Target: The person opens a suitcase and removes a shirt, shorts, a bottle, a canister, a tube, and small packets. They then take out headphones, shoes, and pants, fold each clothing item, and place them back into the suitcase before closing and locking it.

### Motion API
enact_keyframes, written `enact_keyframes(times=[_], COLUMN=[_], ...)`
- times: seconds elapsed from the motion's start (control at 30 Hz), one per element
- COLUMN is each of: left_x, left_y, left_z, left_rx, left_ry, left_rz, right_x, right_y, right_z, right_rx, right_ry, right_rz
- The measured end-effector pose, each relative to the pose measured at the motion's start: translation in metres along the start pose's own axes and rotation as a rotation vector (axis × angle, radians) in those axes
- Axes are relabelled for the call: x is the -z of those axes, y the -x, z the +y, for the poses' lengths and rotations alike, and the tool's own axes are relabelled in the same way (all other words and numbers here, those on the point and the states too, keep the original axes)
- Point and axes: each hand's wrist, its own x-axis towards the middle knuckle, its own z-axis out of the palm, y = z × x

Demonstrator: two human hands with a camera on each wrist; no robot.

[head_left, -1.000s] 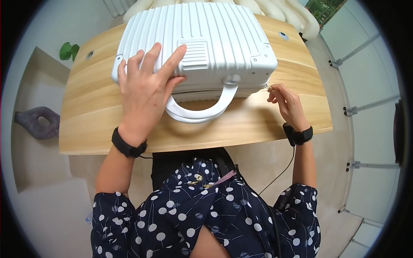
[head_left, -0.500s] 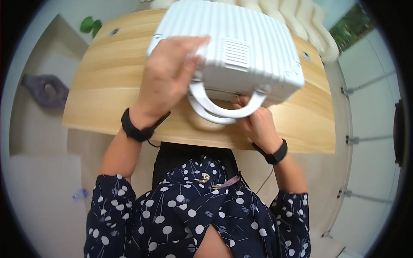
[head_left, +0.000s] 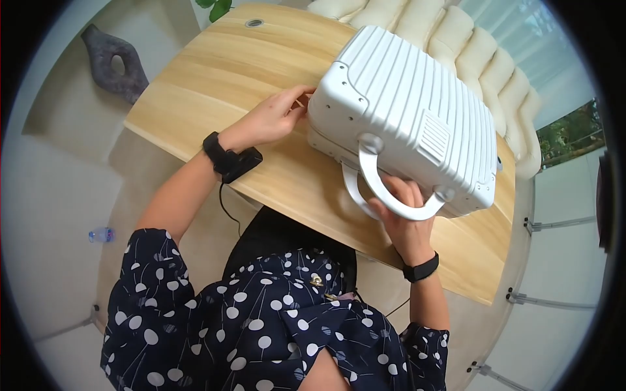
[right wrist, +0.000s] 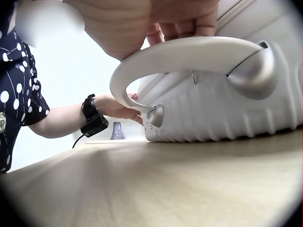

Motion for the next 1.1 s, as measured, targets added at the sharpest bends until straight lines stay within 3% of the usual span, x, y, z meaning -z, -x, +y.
enact_keyframes(times=[0.13,0.27,0.4,0.6,0.8,0.97,1.1], left_x=[0.000,-0.003,0.000,0.003,0.009,0.008,0.020], left_y=[-0.015,-0.023,-0.021,-0.013,-0.021,-0.024,-0.026], left_z=[-0.016,-0.022,-0.017,-0.015,-0.040,-0.042,-0.028], left_rx=[-0.131,-0.295,-0.346,-0.242,-0.126,-0.043,-0.010], left_ry=[-0.193,-0.347,-0.332,-0.253,-0.175,0.181,0.123], left_rz=[0.033,0.133,0.116,-0.005,-0.098,-0.142,-0.201], right_x=[0.006,-0.030,-0.028,-0.030,-0.032,-0.031,-0.031], right_y=[-0.002,0.013,0.005,-0.003,-0.005,-0.005,-0.004], right_z=[-0.004,0.011,0.009,-0.004,-0.003,-0.002,-0.003], right_rx=[0.234,0.311,0.300,0.170,0.230,0.215,0.220], right_ry=[0.072,0.276,0.111,-0.104,-0.142,-0.146,-0.131], right_rz=[-0.053,-0.150,-0.112,-0.153,-0.061,-0.078,-0.084])
